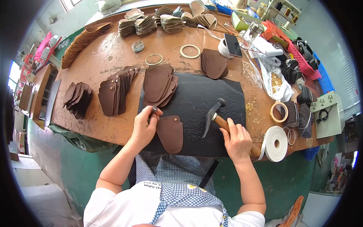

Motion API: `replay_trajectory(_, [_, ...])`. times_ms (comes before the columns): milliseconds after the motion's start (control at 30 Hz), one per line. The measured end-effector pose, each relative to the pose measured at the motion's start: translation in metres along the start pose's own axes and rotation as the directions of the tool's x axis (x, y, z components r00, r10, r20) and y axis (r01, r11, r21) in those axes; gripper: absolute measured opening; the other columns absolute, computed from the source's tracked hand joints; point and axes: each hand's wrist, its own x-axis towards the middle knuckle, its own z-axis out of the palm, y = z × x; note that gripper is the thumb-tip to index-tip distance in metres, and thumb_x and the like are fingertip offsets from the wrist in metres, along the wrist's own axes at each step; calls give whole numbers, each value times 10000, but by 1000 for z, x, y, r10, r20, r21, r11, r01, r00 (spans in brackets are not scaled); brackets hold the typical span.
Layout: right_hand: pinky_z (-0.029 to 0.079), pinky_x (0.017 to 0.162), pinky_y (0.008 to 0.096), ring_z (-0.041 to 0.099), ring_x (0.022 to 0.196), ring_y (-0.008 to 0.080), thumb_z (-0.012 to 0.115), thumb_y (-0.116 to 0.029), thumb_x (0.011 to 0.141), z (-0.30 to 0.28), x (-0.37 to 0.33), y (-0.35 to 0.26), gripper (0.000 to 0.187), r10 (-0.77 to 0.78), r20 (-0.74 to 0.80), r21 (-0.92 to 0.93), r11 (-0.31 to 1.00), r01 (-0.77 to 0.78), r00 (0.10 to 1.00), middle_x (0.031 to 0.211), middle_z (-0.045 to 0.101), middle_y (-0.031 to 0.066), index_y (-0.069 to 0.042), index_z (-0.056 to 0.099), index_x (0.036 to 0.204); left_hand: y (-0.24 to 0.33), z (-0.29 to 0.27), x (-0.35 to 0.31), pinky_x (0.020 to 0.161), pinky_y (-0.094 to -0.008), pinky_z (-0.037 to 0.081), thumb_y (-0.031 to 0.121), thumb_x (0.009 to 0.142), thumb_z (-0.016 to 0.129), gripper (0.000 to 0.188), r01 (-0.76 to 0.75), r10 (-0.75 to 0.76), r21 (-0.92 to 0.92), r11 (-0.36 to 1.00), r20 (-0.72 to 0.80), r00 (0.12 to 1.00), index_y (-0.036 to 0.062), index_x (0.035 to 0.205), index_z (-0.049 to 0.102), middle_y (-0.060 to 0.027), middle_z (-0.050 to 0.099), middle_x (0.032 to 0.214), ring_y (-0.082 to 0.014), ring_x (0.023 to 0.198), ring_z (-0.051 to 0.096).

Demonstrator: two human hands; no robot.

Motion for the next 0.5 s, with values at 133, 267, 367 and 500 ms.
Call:
replay_trajectory(133, [520,777,423,635,890,330,706,-111,898,6,-11,6,232,71,-73,98,993,-64,995,945,640,133,-27,669,1111,10,18,-6,871,-423,491,133,819,739,272,-153,143,334,930,55,988,22,1046,637,-130,617,1019,-345,993,574])
replay_trajectory(267, [516,789,417,642,892,331,659,-18,905,9,-5,17,82,248,-92,261,941,-217,964,947,639,133,-19,687,983,9,9,-4,804,-424,503,200,756,820,366,-48,17,437,898,75,997,21,1022,644,-149,635,917,-349,916,605])
replay_trajectory(367, [519,719,380,665,803,285,641,4,910,1,2,54,100,392,-89,274,894,-356,916,896,649,131,-2,686,999,10,3,2,740,-412,488,143,761,807,295,-28,-27,337,941,158,987,-27,905,614,-161,609,856,-354,817,597])
replay_trajectory(500, [530,723,348,676,778,241,651,-39,897,26,4,125,89,485,-44,330,832,-446,873,893,682,122,-12,689,973,18,-2,6,720,-349,472,85,764,781,264,-31,-17,195,980,238,971,-50,893,595,-133,574,802,-290,758,577])
